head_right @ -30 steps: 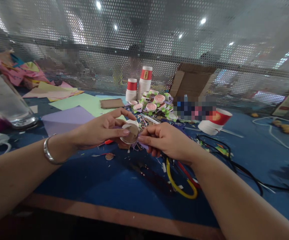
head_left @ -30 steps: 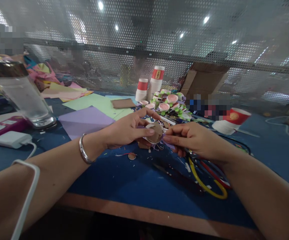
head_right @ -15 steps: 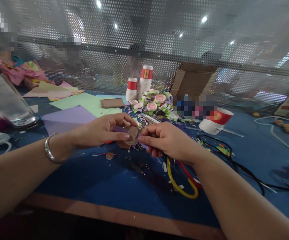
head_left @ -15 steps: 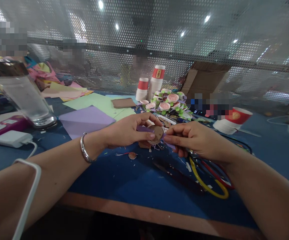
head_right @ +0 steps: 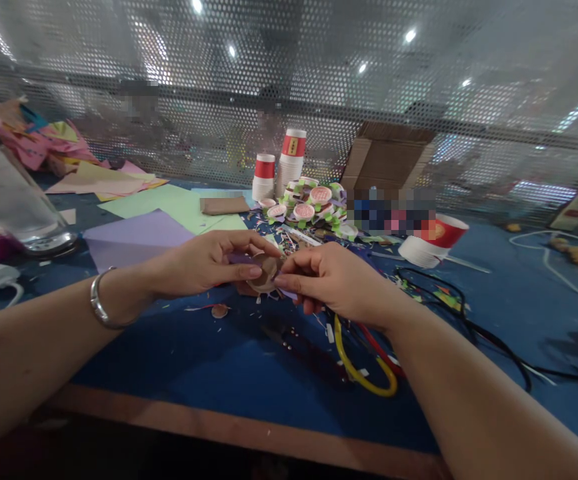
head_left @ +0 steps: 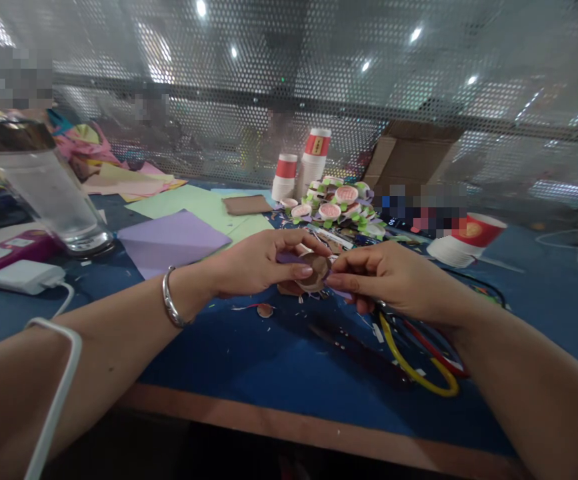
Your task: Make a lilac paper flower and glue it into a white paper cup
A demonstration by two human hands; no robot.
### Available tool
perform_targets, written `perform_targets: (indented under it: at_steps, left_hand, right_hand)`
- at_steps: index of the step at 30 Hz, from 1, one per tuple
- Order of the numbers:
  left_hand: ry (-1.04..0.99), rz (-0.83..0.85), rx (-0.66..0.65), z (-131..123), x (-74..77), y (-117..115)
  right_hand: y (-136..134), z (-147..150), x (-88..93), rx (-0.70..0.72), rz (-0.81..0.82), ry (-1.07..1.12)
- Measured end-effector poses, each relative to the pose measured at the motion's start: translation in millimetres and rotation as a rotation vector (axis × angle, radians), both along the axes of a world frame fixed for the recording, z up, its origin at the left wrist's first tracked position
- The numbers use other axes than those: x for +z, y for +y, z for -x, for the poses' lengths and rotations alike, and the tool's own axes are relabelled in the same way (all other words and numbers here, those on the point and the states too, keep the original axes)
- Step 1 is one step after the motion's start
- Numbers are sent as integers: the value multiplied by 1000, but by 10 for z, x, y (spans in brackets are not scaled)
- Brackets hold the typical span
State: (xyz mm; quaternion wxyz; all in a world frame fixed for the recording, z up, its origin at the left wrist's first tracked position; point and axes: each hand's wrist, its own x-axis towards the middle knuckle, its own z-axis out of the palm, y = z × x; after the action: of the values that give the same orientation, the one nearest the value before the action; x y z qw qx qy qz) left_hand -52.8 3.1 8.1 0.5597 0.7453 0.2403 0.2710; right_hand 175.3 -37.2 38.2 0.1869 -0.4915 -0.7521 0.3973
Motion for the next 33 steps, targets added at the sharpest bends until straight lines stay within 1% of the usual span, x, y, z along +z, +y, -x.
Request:
perform_targets:
  at_steps: [5, 7, 11, 16, 21, 27, 33]
  left_hand:
    - [22, -112, 31, -3, -15, 9]
    - [32, -129, 43, -4, -14, 6]
    - [34, -139, 55, -10, -14, -5]
    - [10, -88, 35, -18, -23, -12]
    - [13, -78, 24, -17, -10, -19]
    - [60, -128, 74, -21, 9, -42]
    - [57, -165, 82, -20, -6, -47]
  right_hand:
    - [-6, -7, -12, 3, -4, 11]
    - [-9, -4, -13, 4, -5, 22]
    - [-12, 12, -6, 6, -1, 29]
    - [-2, 9, -11, 21, -9, 9]
    - [21, -17, -24, 40, -18, -14]
    - [25, -17, -43, 44, -52, -21]
    - [43, 3, -91, 16, -75, 21]
